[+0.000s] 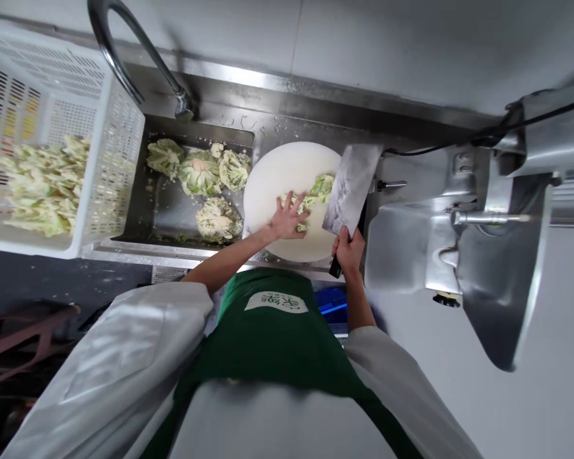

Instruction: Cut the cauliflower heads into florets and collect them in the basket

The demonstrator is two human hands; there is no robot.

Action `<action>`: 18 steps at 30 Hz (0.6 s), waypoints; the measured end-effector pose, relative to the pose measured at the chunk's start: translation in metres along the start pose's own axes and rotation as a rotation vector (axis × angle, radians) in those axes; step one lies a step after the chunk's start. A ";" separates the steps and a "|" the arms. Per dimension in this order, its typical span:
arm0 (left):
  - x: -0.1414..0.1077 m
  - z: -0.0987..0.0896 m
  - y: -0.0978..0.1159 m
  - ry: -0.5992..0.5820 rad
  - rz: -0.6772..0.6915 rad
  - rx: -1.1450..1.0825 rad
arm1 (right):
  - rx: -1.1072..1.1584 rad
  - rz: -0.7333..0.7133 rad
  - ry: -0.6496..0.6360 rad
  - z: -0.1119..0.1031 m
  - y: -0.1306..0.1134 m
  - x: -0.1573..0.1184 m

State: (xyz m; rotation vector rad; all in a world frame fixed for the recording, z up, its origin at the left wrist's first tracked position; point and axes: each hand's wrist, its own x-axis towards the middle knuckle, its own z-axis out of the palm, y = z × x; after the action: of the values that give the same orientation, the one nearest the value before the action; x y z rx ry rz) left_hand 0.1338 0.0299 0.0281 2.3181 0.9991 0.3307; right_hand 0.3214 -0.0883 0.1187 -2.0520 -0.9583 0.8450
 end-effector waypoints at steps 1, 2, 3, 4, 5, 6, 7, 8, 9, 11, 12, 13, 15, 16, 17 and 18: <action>0.002 0.004 0.005 0.002 0.000 0.028 | 0.030 0.020 0.029 -0.005 0.007 -0.004; 0.004 0.008 0.008 0.015 -0.007 0.050 | 0.062 0.035 0.056 -0.009 0.012 -0.008; 0.007 0.010 0.008 0.037 -0.019 0.060 | 0.081 0.047 0.076 -0.012 0.018 -0.012; 0.010 0.011 0.007 0.067 -0.033 0.052 | 0.092 0.060 0.092 -0.016 0.022 -0.016; 0.014 0.011 0.004 0.097 -0.043 0.026 | 0.097 0.075 0.104 -0.019 0.027 -0.019; 0.019 0.010 -0.001 0.127 -0.049 -0.016 | 0.097 0.094 0.114 -0.022 0.030 -0.023; 0.025 0.007 -0.007 0.155 -0.050 -0.073 | 0.094 0.117 0.124 -0.025 0.033 -0.026; 0.030 0.003 -0.013 0.179 -0.046 -0.143 | 0.090 0.141 0.132 -0.027 0.036 -0.029; 0.035 -0.002 -0.018 0.205 -0.043 -0.224 | 0.086 0.164 0.138 -0.028 0.038 -0.031; 0.042 -0.014 -0.027 0.269 -0.060 -0.395 | 0.077 0.199 0.138 -0.030 0.043 -0.035; 0.044 -0.021 -0.029 0.307 -0.083 -0.475 | 0.075 0.208 0.135 -0.031 0.045 -0.037; 0.045 -0.028 -0.031 0.343 -0.116 -0.545 | 0.078 0.213 0.133 -0.031 0.047 -0.038; 0.045 -0.042 -0.033 0.387 -0.187 -0.645 | 0.093 0.213 0.134 -0.030 0.051 -0.039; 0.046 -0.047 -0.033 0.388 -0.211 -0.669 | 0.098 0.211 0.133 -0.029 0.052 -0.039; 0.048 -0.052 -0.034 0.376 -0.220 -0.669 | 0.097 0.210 0.132 -0.028 0.054 -0.039; 0.051 -0.054 -0.035 0.351 -0.215 -0.642 | 0.091 0.209 0.128 -0.027 0.055 -0.039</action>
State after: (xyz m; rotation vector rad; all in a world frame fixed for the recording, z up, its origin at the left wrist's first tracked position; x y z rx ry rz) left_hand 0.1252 0.1083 0.0500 1.5893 1.0935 0.8507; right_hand 0.3422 -0.1551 0.0991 -2.1239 -0.6327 0.8371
